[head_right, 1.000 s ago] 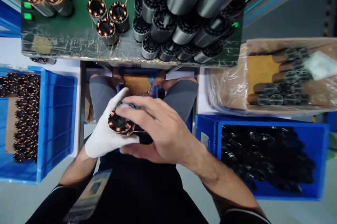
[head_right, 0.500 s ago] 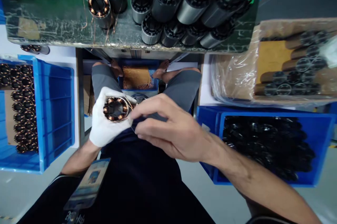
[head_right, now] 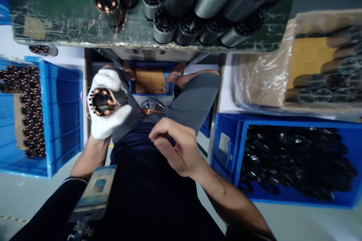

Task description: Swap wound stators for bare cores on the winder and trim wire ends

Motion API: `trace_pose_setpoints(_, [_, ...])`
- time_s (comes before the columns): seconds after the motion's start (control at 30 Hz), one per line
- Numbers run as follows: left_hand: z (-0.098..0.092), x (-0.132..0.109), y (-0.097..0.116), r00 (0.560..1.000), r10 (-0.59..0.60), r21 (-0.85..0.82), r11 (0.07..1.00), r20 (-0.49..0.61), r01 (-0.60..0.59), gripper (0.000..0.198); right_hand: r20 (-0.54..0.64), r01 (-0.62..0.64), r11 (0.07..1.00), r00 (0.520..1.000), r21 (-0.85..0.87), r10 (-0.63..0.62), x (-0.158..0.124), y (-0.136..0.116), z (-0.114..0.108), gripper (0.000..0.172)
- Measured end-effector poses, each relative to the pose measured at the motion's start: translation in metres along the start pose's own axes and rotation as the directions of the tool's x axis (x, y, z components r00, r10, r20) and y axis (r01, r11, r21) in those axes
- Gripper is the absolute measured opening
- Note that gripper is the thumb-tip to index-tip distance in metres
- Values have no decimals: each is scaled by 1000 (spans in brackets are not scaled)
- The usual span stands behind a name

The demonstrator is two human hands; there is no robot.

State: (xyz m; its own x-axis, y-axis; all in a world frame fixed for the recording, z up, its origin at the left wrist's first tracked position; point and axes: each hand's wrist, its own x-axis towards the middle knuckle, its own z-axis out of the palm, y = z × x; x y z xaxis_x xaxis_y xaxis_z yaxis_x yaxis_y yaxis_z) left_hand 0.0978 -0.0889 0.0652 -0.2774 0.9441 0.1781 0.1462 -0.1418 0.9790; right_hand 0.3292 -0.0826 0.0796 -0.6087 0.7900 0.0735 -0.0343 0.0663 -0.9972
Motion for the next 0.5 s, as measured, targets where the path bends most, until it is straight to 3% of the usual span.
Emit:
trace_pose_setpoints(0.1, [-1, -4, -4, 961, 218, 81, 969, 172, -234, 66, 35, -197, 980, 980, -2, 197, 13, -9, -7, 36])
trace_pose_setpoints(0.17, [2, -12, 1, 948, 201, 25, 977, 245, -214, 69, 46, -254, 966, 967, 58, 251, 18, -12, -4, 48])
trace_pose_setpoints(0.2, [3, -17, 6, 955, 130, -8, 991, 269, -132, 69, 47, -258, 956, 966, 136, 254, 18, -10, 1, 52])
trace_pose_setpoints(0.27, [6, -27, 15, 944, -110, -113, 982, 311, 152, 71, 64, -236, 915, 972, 328, 228, 12, -3, 12, 53])
trace_pose_setpoints(0.33, [10, -36, 21, 857, -361, -281, 835, 367, 472, 74, 71, -208, 890, 978, 406, 197, 3, 7, 20, 49])
trace_pose_setpoints(0.37, [12, -39, 22, 802, -447, -363, 726, 397, 584, 78, 75, -203, 907, 979, 369, 188, -2, 10, 23, 47])
trace_pose_setpoints(0.43, [17, -45, 21, 719, -548, -477, 540, 427, 694, 84, 81, -168, 968, 985, 186, 155, -7, 14, 21, 44])
trace_pose_setpoints(0.5, [23, -47, 16, 684, -599, -530, 452, 416, 718, 81, 57, -78, 997, 995, -28, 80, -7, 12, 15, 38])
